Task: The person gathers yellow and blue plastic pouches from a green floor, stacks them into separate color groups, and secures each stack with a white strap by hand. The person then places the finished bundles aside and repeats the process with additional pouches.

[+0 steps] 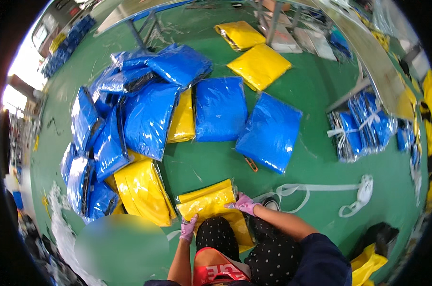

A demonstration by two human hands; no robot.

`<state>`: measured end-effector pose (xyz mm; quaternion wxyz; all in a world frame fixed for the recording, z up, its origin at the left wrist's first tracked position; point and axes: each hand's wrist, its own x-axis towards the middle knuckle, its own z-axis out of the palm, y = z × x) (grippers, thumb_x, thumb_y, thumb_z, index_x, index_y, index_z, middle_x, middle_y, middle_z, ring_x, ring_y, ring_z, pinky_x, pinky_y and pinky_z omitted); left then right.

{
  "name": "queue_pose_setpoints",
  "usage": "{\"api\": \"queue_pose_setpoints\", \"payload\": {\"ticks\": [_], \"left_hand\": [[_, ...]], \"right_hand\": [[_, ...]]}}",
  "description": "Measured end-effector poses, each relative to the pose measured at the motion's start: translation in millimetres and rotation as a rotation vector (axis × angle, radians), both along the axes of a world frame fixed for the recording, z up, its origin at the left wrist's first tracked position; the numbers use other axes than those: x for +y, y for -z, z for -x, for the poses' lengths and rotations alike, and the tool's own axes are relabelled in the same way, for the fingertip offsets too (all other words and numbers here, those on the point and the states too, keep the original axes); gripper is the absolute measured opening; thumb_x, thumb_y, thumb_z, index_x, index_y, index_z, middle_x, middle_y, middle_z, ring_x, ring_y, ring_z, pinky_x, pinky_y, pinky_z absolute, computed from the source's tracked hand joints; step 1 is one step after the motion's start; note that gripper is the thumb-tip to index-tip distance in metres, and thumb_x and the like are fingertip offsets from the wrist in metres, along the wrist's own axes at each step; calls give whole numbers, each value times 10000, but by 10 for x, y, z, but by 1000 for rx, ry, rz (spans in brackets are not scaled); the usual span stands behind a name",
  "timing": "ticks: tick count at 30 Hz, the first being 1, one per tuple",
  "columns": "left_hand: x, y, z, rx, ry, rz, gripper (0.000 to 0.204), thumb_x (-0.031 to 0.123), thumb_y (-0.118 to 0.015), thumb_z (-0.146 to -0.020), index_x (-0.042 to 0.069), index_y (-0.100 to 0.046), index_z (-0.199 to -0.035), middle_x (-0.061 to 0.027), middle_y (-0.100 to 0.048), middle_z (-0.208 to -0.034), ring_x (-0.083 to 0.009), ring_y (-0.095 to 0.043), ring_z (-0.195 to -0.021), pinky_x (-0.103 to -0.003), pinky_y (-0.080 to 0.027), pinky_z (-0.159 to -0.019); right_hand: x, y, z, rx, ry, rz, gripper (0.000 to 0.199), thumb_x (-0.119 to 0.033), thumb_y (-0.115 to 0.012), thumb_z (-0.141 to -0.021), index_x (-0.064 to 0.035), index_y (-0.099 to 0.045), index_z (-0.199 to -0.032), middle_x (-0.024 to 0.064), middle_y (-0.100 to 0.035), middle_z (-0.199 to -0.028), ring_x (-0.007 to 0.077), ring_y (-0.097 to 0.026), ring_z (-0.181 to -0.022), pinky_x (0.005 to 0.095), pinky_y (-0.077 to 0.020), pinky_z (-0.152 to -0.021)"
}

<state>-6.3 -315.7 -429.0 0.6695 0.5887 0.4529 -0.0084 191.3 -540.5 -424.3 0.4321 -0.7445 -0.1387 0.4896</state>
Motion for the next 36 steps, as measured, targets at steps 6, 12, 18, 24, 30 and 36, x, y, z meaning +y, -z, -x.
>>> {"api": "queue_pose_setpoints", "payload": {"ticks": [6, 12, 18, 24, 30, 36], "left_hand": [[320, -194, 94, -93, 161, 38, 343, 182, -681, -816, 46, -556, -1106, 4, -613, -951, -110, -550, -814, -258, -456, -732], [635, -1018, -867, -13, 349, -303, 373, 166, -562, -884, -16, -473, -1197, -110, -574, -1098, -176, -543, -963, -316, -455, -816], [1182, -1999, -1321, -765, 81, -3, 627, 495, -372, -932, 61, -269, -1373, -175, -395, -1354, -262, -393, -1224, -404, -291, -1026], [610, -1406, -1632, -251, 220, 55, 589, 432, -467, -922, 47, -326, -1345, -162, -464, -1298, -246, -447, -1185, -350, -364, -978], [627, -564, -2734, -29, 177, 65, 589, 425, -565, -867, 56, -428, -1305, -89, -492, -1182, -215, -455, -1124, -389, -384, -947], [542, -155, -3726, 195, -157, -71, 553, 604, -669, -707, 120, -521, -928, -16, -488, -754, -178, -462, -708, -369, -409, -566]], "right_hand": [[120, -530, 158, 3, 298, -297, 757, -278, -739, -753, -59, -336, -1355, 82, -466, -1306, 200, -512, -1113, 306, -390, -972], [25, -1365, -315, 159, 562, -630, 592, -46, -697, -776, -57, -394, -1284, 35, -547, -1185, 139, -532, -1072, 284, -433, -930], [224, -2407, -1741, 116, 774, -884, 430, -117, -658, -800, -40, -507, -1195, 71, -606, -1103, 194, -602, -959, 330, -496, -839], [-466, -1846, -3617, -281, 1030, -848, 516, -369, -503, -914, 12, -433, -1255, 156, -521, -1231, 246, -530, -1081, 368, -422, -933], [-1056, -846, -2599, -326, 1041, -183, 900, -468, -662, -787, 56, -220, -1369, 229, -335, -1386, 286, -311, -1301, 369, -275, -1053], [-1399, 22, -1853, 261, 1016, -84, 907, -517, -744, -678, -33, -353, -1339, 121, -520, -1243, 211, -571, -1002, 342, -480, -777]]}}
